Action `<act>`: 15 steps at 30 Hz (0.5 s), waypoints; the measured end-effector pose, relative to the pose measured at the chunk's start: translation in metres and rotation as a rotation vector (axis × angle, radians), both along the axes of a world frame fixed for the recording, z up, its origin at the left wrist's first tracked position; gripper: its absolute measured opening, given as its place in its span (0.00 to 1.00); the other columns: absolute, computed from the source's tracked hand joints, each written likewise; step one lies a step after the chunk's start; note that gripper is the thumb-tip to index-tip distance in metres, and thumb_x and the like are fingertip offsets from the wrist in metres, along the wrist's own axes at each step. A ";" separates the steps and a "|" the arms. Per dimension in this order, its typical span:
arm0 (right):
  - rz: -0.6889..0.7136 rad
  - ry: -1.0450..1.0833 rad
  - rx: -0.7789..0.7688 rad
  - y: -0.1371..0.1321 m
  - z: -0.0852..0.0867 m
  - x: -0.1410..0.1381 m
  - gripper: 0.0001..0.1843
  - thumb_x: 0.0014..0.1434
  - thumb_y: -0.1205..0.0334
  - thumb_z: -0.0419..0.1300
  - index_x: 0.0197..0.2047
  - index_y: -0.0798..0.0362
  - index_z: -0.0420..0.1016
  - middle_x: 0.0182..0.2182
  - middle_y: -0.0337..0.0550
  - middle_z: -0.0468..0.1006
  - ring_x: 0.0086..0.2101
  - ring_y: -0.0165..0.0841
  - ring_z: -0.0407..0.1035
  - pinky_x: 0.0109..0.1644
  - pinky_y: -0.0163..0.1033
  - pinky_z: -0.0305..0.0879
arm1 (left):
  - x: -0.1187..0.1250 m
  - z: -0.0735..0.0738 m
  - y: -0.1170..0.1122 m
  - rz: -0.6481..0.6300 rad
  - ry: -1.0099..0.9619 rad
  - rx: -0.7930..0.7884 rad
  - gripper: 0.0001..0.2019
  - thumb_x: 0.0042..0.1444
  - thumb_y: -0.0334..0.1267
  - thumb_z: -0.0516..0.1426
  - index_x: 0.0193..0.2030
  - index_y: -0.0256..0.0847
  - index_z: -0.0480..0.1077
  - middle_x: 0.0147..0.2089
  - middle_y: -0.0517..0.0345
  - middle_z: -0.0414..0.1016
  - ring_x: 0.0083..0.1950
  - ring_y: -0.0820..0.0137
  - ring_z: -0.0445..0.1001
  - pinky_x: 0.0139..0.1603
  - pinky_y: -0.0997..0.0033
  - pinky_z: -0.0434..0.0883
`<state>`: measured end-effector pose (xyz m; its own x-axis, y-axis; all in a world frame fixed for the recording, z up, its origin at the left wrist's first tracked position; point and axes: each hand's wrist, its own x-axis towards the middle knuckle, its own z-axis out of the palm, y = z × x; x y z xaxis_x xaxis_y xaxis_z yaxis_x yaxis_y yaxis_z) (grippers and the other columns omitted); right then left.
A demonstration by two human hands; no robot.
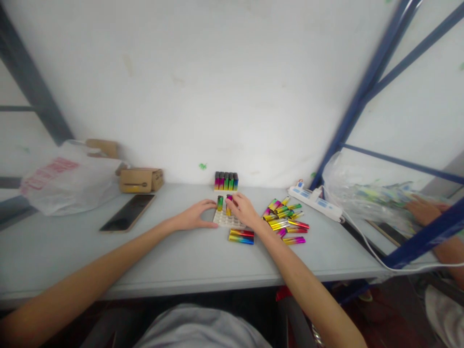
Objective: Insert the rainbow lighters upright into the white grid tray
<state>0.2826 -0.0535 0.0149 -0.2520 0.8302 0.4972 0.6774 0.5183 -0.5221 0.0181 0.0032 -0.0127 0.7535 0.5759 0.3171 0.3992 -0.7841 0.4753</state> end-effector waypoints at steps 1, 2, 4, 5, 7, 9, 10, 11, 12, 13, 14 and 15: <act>-0.015 -0.014 -0.028 0.000 0.000 0.000 0.24 0.78 0.43 0.53 0.34 0.48 0.70 0.32 0.43 0.78 0.35 0.37 0.70 0.45 0.41 0.67 | 0.000 0.001 -0.001 -0.003 -0.006 0.004 0.40 0.58 0.70 0.69 0.66 0.42 0.77 0.71 0.40 0.74 0.72 0.48 0.73 0.77 0.50 0.66; -0.028 -0.019 -0.057 0.001 0.000 0.000 0.24 0.79 0.43 0.54 0.34 0.48 0.71 0.30 0.42 0.78 0.33 0.37 0.71 0.43 0.40 0.66 | 0.000 0.001 -0.001 -0.006 -0.013 0.008 0.39 0.58 0.69 0.69 0.66 0.42 0.77 0.71 0.41 0.75 0.71 0.48 0.74 0.77 0.50 0.67; -0.039 -0.009 -0.094 0.001 -0.001 0.001 0.22 0.79 0.45 0.55 0.35 0.49 0.72 0.30 0.42 0.81 0.32 0.37 0.73 0.42 0.39 0.65 | 0.000 0.002 -0.002 -0.008 -0.021 0.014 0.39 0.59 0.69 0.70 0.66 0.43 0.77 0.70 0.41 0.75 0.71 0.48 0.74 0.76 0.49 0.67; -0.035 -0.004 -0.101 0.001 -0.001 0.001 0.21 0.78 0.46 0.56 0.36 0.49 0.73 0.32 0.43 0.82 0.33 0.37 0.74 0.42 0.39 0.65 | 0.000 0.002 -0.003 -0.007 -0.021 0.016 0.38 0.59 0.68 0.70 0.66 0.43 0.77 0.70 0.41 0.75 0.71 0.48 0.74 0.76 0.49 0.67; -0.023 -0.006 -0.105 0.002 -0.002 0.001 0.19 0.78 0.48 0.57 0.38 0.50 0.74 0.35 0.45 0.85 0.36 0.37 0.76 0.43 0.38 0.66 | 0.000 0.002 -0.003 -0.005 -0.015 0.018 0.39 0.59 0.69 0.69 0.66 0.42 0.77 0.70 0.40 0.75 0.71 0.48 0.74 0.76 0.50 0.67; -0.017 -0.035 -0.103 0.002 -0.002 0.001 0.17 0.78 0.50 0.58 0.40 0.50 0.74 0.35 0.45 0.85 0.36 0.37 0.76 0.44 0.38 0.66 | 0.000 0.003 -0.004 0.002 -0.006 0.020 0.40 0.59 0.69 0.69 0.67 0.41 0.77 0.71 0.40 0.75 0.71 0.48 0.74 0.76 0.50 0.67; -0.011 -0.054 -0.100 0.003 -0.001 0.002 0.16 0.78 0.51 0.57 0.39 0.50 0.74 0.35 0.45 0.84 0.36 0.37 0.75 0.44 0.39 0.66 | 0.000 0.003 -0.004 0.005 -0.001 0.020 0.40 0.59 0.69 0.69 0.67 0.41 0.76 0.71 0.40 0.74 0.71 0.48 0.74 0.76 0.50 0.67; -0.001 -0.073 -0.095 0.003 -0.001 0.002 0.16 0.78 0.51 0.57 0.39 0.50 0.74 0.35 0.45 0.83 0.35 0.37 0.74 0.44 0.39 0.66 | 0.000 0.003 -0.004 0.006 0.003 0.020 0.40 0.59 0.70 0.69 0.67 0.41 0.76 0.71 0.40 0.74 0.71 0.47 0.74 0.76 0.50 0.67; 0.015 -0.087 -0.090 0.004 -0.001 0.003 0.17 0.78 0.51 0.57 0.39 0.50 0.74 0.34 0.44 0.82 0.35 0.37 0.73 0.45 0.39 0.66 | 0.000 0.004 -0.005 0.004 0.006 0.021 0.40 0.59 0.70 0.69 0.67 0.42 0.76 0.71 0.41 0.74 0.71 0.48 0.74 0.76 0.50 0.67; 0.034 -0.097 -0.087 0.004 0.000 0.004 0.17 0.79 0.51 0.57 0.38 0.50 0.73 0.34 0.44 0.81 0.34 0.36 0.72 0.45 0.39 0.66 | 0.000 0.004 -0.005 0.001 0.008 0.022 0.39 0.59 0.69 0.69 0.67 0.42 0.76 0.71 0.41 0.75 0.71 0.48 0.74 0.76 0.51 0.67; 0.052 -0.102 -0.084 0.005 0.000 0.004 0.18 0.78 0.49 0.57 0.38 0.50 0.73 0.33 0.43 0.80 0.34 0.36 0.71 0.45 0.40 0.66 | 0.000 0.004 -0.005 -0.003 0.009 0.023 0.39 0.60 0.69 0.69 0.67 0.43 0.76 0.71 0.41 0.75 0.71 0.48 0.74 0.76 0.51 0.67; 0.066 -0.104 -0.081 0.005 0.001 0.005 0.19 0.78 0.48 0.57 0.37 0.50 0.72 0.33 0.43 0.79 0.34 0.36 0.70 0.45 0.40 0.67 | 0.000 0.004 -0.005 -0.006 0.009 0.024 0.39 0.60 0.70 0.68 0.67 0.42 0.76 0.71 0.41 0.75 0.71 0.48 0.74 0.75 0.51 0.67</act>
